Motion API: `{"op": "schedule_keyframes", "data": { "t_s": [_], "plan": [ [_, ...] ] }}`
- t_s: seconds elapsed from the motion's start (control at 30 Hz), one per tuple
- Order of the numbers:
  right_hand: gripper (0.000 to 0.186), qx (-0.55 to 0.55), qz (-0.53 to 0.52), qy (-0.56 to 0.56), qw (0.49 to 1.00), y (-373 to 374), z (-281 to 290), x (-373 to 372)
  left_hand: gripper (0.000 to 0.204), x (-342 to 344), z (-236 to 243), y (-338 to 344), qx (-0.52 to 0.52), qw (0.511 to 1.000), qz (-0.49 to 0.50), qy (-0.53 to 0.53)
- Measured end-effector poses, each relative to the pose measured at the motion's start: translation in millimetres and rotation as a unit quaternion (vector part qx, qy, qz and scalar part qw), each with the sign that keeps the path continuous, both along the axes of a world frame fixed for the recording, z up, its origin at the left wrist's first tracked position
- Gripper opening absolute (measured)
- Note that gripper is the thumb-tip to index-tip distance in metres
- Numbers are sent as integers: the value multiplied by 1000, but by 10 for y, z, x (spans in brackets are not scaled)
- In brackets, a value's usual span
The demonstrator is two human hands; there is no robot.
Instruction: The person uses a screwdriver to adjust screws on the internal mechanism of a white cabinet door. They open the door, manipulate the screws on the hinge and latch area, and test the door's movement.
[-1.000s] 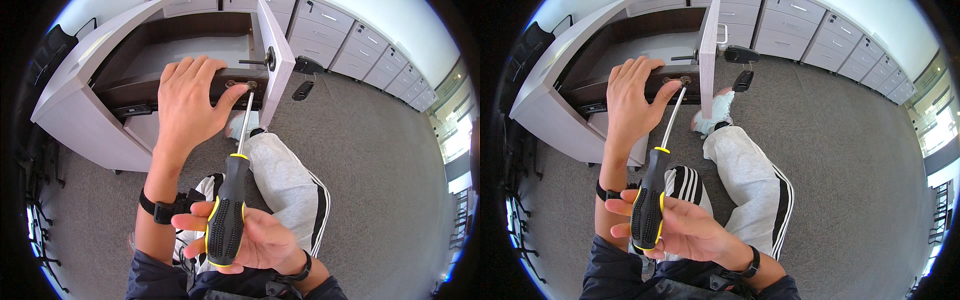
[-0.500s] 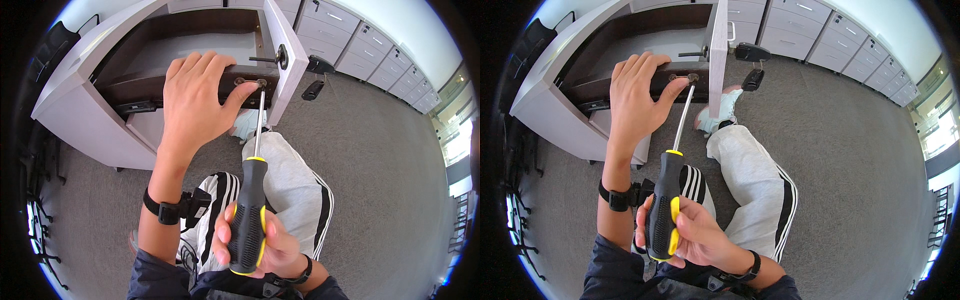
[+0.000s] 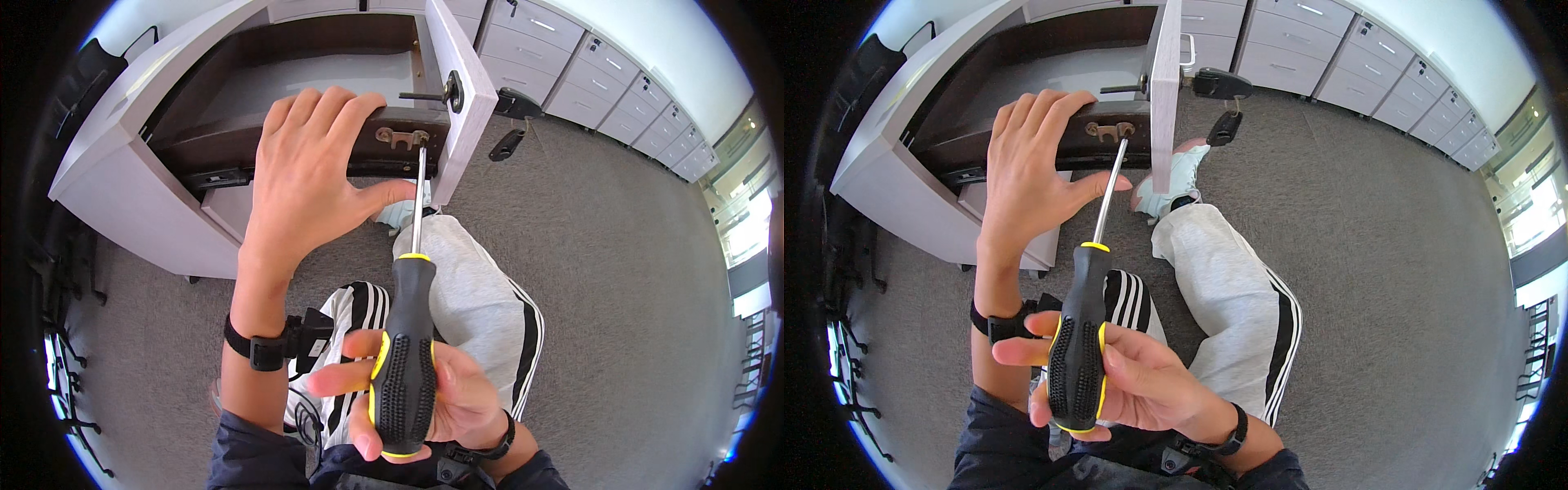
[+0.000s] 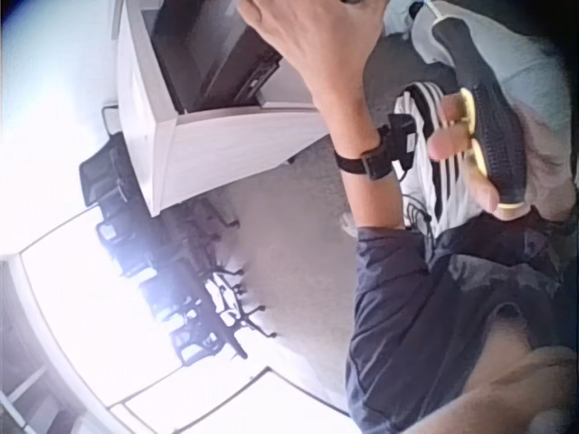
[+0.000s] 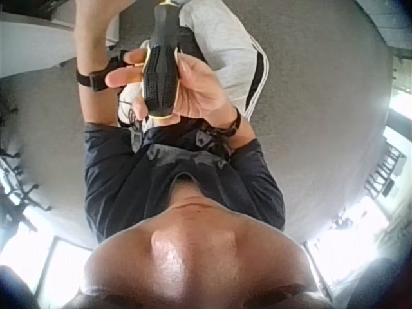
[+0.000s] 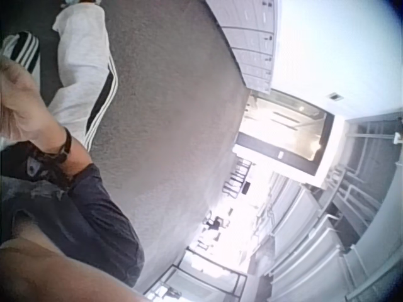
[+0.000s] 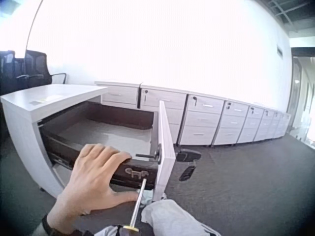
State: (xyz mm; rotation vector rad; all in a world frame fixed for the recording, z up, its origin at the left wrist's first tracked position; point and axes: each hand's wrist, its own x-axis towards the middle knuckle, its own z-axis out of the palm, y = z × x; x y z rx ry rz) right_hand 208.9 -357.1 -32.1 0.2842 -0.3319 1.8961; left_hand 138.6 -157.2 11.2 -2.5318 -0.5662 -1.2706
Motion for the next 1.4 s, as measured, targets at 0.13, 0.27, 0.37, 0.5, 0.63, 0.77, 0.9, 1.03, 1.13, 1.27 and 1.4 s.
{"op": "schedule_keyframes", "data": {
  "t_s": [0.13,0.27,0.37,0.5,0.63,0.77,0.9,1.03,1.13,1.27,1.4],
  "plan": [
    [49,6,-20,-10,1000,-8,-64,13,67,24,-22,25,14,1000,7,-3],
    [50,-53,-53,-47,996,-56,0,-11,48,50,-23,22,21,999,16,-18],
    [49,-77,-77,-92,990,-54,69,-1,40,91,-31,28,24,999,21,-41],
    [35,-160,-65,-204,964,-29,78,7,34,100,-17,6,24,998,18,-57],
    [36,-116,-146,-137,973,-107,140,-42,32,19,-9,-50,12,999,24,-45],
    [40,-110,-50,-149,981,-64,134,97,28,53,-53,-201,-6,993,0,-117],
    [45,-117,-63,-164,977,-66,142,39,33,-246,-123,-754,-570,789,-185,-137],
    [68,-84,-40,-179,980,-23,145,-25,53,-456,-119,-822,-733,625,-262,-59],
    [74,-48,12,-75,996,-13,16,-44,49,-330,-43,-813,-756,563,-318,-100],
    [73,-59,32,-16,998,-34,-129,-30,48,-251,-82,-962,-783,472,-351,-202],
    [63,-41,-31,-34,998,-41,-49,-60,50,-177,-242,-815,-769,455,-412,-180]
  ]
}}
